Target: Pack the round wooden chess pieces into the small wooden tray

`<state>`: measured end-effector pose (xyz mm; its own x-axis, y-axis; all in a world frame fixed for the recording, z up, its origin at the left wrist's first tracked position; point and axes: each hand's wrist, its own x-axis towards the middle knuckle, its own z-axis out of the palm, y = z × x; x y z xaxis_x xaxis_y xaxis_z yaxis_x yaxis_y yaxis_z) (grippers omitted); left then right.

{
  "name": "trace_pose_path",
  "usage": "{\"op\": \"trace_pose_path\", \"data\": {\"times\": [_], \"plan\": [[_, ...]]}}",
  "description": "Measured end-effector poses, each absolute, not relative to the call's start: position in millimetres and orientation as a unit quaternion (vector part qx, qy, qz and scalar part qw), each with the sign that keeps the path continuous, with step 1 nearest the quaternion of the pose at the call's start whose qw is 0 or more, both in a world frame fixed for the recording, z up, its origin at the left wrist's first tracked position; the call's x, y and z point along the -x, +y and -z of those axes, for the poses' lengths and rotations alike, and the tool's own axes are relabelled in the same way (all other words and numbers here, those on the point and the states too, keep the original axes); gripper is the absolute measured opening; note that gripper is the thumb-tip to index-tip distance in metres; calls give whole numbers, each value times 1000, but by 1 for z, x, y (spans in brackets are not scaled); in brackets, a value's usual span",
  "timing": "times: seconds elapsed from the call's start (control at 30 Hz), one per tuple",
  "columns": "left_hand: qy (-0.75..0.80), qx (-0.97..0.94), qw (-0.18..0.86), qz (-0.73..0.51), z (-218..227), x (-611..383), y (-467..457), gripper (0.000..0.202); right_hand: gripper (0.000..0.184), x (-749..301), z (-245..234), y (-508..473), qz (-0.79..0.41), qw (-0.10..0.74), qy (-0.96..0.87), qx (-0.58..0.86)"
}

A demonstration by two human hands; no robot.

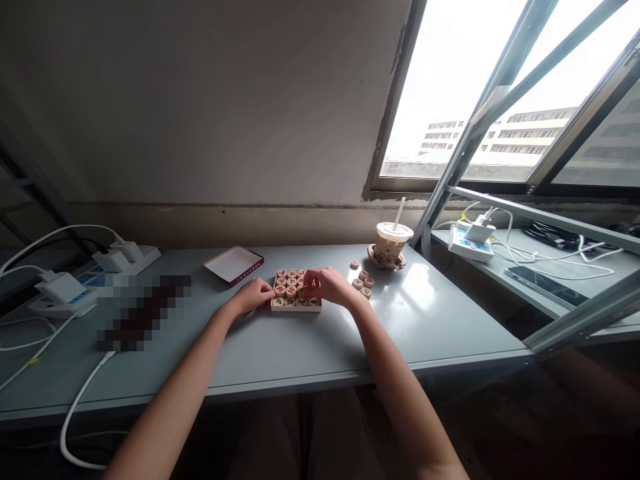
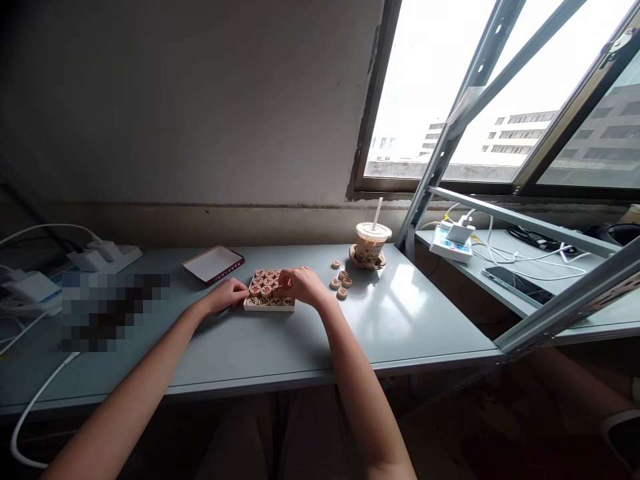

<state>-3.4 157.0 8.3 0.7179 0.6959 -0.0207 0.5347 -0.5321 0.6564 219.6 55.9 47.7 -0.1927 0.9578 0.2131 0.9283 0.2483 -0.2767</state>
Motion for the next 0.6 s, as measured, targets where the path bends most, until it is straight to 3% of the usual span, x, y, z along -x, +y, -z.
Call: {"op": "trace_pose_path", "data": {"times": [0.17,0.27,0.33,0.43,0.6], "plan": [[354,-863,341,-119,-8,3,157,30,9,-239,-52,51,-80,208,-749,625],[355,-864,336,-120,-9,2,155,28,16,-259,-50,46,32,214,-655,724],[354,-864,337,-120,-10,2,154,28,19,-270,-46,44,60,176,-576,796],[353,-864,341,-117,-12,2,153,28,22,-277,-40,44,-16,125,-528,840],[354,-866,334,-117,-12,3,154,29,23,-278,-37,47,-62,141,-557,816]]}}
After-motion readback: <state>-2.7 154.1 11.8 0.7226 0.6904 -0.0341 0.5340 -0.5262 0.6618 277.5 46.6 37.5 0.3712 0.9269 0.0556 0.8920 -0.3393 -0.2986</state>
